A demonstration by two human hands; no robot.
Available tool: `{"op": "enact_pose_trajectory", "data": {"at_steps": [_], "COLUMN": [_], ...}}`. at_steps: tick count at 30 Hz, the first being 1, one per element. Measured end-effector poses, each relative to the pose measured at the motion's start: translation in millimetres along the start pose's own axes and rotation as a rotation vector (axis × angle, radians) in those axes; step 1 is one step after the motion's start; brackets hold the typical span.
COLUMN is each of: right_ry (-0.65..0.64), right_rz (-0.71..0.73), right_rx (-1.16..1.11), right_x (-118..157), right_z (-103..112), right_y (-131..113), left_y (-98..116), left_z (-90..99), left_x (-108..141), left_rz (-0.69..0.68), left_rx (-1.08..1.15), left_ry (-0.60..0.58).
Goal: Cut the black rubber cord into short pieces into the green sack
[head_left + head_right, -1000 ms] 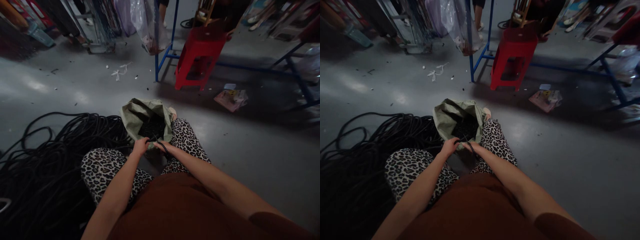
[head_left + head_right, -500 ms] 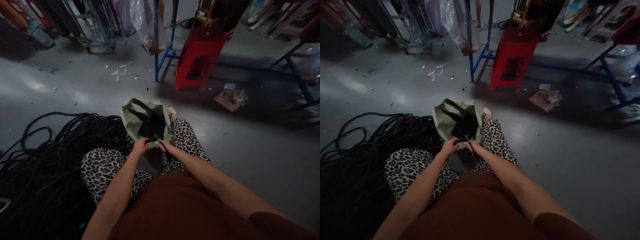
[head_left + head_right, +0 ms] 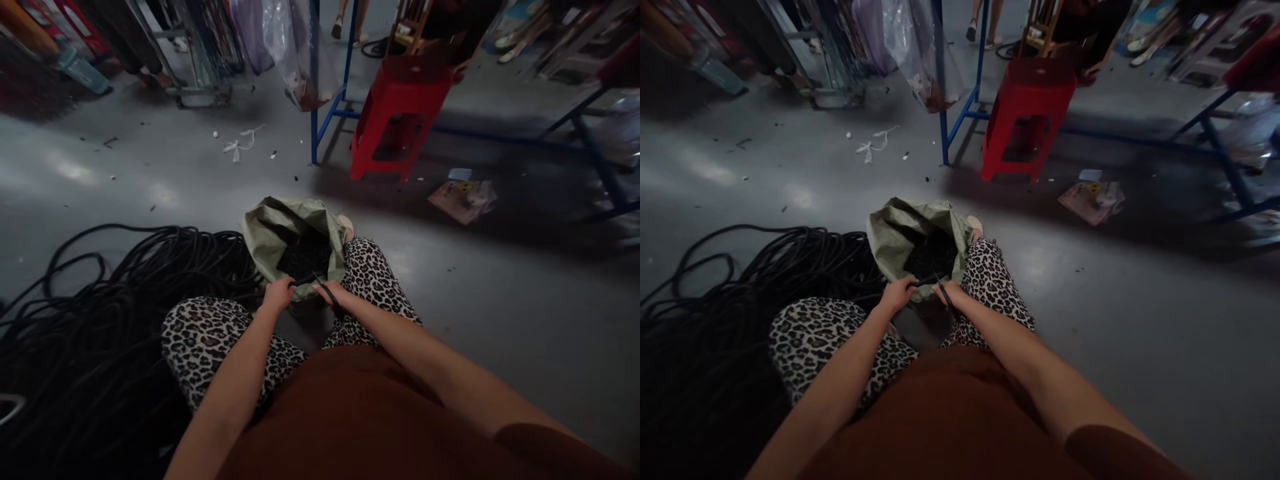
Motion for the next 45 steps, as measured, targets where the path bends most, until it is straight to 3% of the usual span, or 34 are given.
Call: {"op": "enact_pose_trajectory", "data": {"at_steps": [10,25,40,45], "right_ry": [-0.03,-0.042,-0.02,-0.071], "right_rz": [-0.078,-0.177,-0.156,-0.117], "right_rx": [0.067,-0.137,-0.164,-0.235], "right_x": [6,9,9,14], "right_z": [4,1,6,2], "right_y": [-4,3,6,3], "left_y": [-2,-2,-4,-5], "left_z": [-4.0,-3.9,-0.5,3.3], "left_x": [-2,-2,-5,-4], "left_rz": [0.007,0.018,0.037,0.06], "left_rx": [-0.049,-0.049,-0.035,-0.004], "left_ry": [-0.042,-0.054,-0.009,0.035]}}
Point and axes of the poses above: each hand's wrist, its own x-axis away from the middle knuckle, its own z-axis out of the back of the hand, y = z × x, the point moved 5 cm from there along -x, towards the middle knuckle, and after that the axes turned 4 degrees about -y, right-handed, at the moved point
